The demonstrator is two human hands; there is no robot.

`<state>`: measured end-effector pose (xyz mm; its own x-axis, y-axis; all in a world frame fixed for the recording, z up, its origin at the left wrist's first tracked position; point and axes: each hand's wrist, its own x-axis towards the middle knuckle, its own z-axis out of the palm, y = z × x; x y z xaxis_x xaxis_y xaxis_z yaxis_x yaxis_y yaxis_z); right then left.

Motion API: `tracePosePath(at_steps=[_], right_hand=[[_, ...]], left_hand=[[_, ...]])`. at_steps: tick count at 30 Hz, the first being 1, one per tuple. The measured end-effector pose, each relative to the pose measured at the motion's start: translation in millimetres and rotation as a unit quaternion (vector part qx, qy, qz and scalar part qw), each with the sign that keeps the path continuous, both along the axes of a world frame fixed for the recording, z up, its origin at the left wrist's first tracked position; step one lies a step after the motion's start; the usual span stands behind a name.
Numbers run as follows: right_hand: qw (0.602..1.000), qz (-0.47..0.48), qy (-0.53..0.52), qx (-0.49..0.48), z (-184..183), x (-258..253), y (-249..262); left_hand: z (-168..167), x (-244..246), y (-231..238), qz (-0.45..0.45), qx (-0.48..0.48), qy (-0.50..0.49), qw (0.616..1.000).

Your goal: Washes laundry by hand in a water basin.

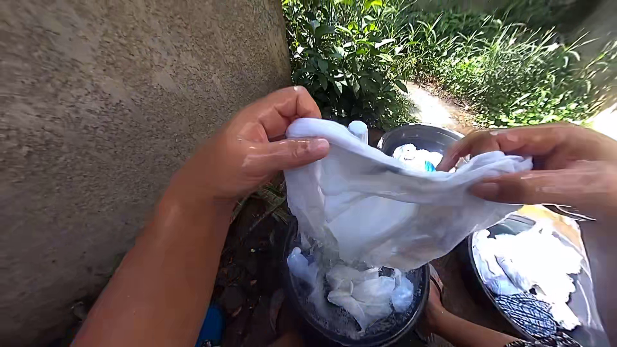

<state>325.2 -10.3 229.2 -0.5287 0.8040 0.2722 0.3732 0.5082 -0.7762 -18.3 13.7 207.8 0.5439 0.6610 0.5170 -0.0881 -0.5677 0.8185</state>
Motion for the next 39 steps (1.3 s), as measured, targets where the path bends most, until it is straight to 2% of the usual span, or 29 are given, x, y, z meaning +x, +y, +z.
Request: tracePosePath(at_steps=[1, 3, 4, 6, 8, 11, 13, 15, 17, 20, 22, 23, 24, 26, 27, 28, 29, 30, 32, 34, 36, 37, 39], right_hand=[[0.999, -0.042, -0.024, 0.012, 8, -12, -9], [0.994, 0.046, -0.102, 0.008, 6, -12, 9], [0.990, 0.097, -0.094, -0.029, -7, -18, 16], [0.973, 0.146, -0.024, -0.180, -49, -30, 27], [0.962, 0.077, -0.022, -0.262, -97, -32, 36], [0.958, -0.052, -0.102, -0.265, -186, -20, 51], [0.939, -0.080, -0.174, -0.285, -257, -15, 53], [0.909, -0.069, -0.240, -0.333, -318, -18, 42], [0.894, -0.068, -0.251, -0.366, -365, -27, 27], [0.886, -0.157, -0.174, -0.399, -429, -39, 15], [0.859, -0.172, -0.181, -0.447, -464, -42, 8], [0.852, -0.161, -0.188, -0.462, -480, -43, 4], [0.843, -0.139, -0.231, -0.465, -486, -46, 2], [0.827, -0.062, -0.324, -0.456, -473, -54, 11], [0.828, -0.029, -0.356, -0.433, -460, -59, 18], [0.822, 0.003, -0.397, -0.408, -443, -64, 28], [0.818, 0.031, -0.429, -0.383, -423, -68, 39], [0.824, 0.040, -0.435, -0.361, -400, -71, 49], [0.870, 0.026, -0.356, -0.340, -338, -68, 61], [0.915, 0.002, -0.220, -0.337, -249, -58, 63], [0.949, -0.018, -0.067, -0.307, -171, -44, 50], [0.961, -0.020, 0.004, -0.275, -145, -36, 39], [0.971, -0.009, 0.126, -0.204, -117, -17, 18]], left_hand=[[13, 10, -2, -0.017, 0.024, -0.017, 0.999], [19, 34, 0, -0.032, 0.041, -0.023, 0.998], [13, 46, 3, -0.026, 0.034, -0.012, 0.999], [-15, 63, 14, 0.026, -0.005, 0.044, 0.999], [-67, 68, 27, 0.107, -0.081, 0.117, 0.984], [-184, 71, 37, 0.163, -0.248, 0.188, 0.936], [-264, 85, 27, 0.164, -0.347, 0.248, 0.889], [-332, 110, 6, 0.172, -0.391, 0.342, 0.837], [-387, 133, -14, 0.226, -0.356, 0.393, 0.817], [-429, 149, -32, 0.321, -0.227, 0.389, 0.833], [-448, 148, -37, 0.317, -0.158, 0.400, 0.845], [-455, 144, -34, 0.284, -0.160, 0.420, 0.847], [-456, 139, -26, 0.239, -0.183, 0.466, 0.832], [-442, 135, -6, 0.136, -0.268, 0.562, 0.770], [-430, 131, 6, 0.090, -0.309, 0.573, 0.754], [-413, 125, 20, 0.047, -0.338, 0.566, 0.750], [-395, 117, 32, 0.023, -0.362, 0.528, 0.768], [-379, 107, 37, 0.018, -0.374, 0.460, 0.805], [-348, 94, 29, 0.022, -0.369, 0.316, 0.874], [-334, 96, 7, 0.060, -0.352, 0.215, 0.909], [-340, 110, -12, 0.158, -0.310, 0.143, 0.927], [-346, 118, -16, 0.206, -0.282, 0.117, 0.930], [-345, 129, -7, 0.263, -0.233, 0.147, 0.925]])
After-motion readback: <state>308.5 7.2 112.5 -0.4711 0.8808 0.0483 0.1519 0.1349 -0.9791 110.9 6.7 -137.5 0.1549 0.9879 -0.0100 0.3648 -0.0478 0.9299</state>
